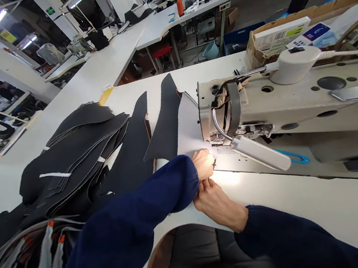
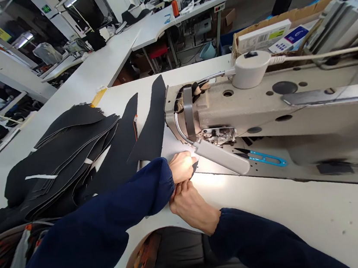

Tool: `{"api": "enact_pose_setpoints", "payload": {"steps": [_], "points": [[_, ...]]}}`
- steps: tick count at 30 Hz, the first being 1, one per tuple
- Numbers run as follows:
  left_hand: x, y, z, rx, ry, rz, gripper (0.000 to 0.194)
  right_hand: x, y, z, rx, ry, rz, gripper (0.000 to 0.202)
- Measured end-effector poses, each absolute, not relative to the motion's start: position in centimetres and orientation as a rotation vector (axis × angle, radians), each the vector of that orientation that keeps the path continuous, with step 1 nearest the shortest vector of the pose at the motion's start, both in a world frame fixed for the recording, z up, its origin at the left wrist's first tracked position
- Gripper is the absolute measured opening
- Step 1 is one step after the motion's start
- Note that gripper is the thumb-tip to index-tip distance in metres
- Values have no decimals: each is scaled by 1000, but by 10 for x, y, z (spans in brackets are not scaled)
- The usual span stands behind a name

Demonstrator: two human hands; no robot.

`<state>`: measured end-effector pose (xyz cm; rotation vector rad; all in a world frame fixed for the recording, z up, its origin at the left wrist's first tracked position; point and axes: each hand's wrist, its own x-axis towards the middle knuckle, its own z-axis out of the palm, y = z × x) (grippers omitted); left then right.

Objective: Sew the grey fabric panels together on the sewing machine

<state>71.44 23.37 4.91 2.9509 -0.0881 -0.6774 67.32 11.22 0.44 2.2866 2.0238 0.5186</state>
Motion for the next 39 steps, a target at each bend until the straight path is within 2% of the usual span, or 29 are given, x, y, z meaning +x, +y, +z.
{"api": "enact_pose_setpoints", "payload": {"steps": [4,8,13,21,28,33,39], "points": [[704,243,51,2999,-151,-576,37,675,111,-7,2319,1991,628,21],[698,246,50,3017,-261,-657,24,684,108,-13,2336,1993,706,27],[705,241,47,3045,-331,-652,22,691,105,-12,2388,1981,679,22],[712,235,51,2995,-163,-668,27,692,100,-25,2388,2082,630,29],[720,238,48,2941,-61,-533,21,692,105,-24,2470,1964,635,35],[724,234,41,2907,1,-402,23,691,109,-26,2536,1864,634,30],[700,248,35,2852,-1,-412,38,701,105,-41,2607,1842,749,41]]}}
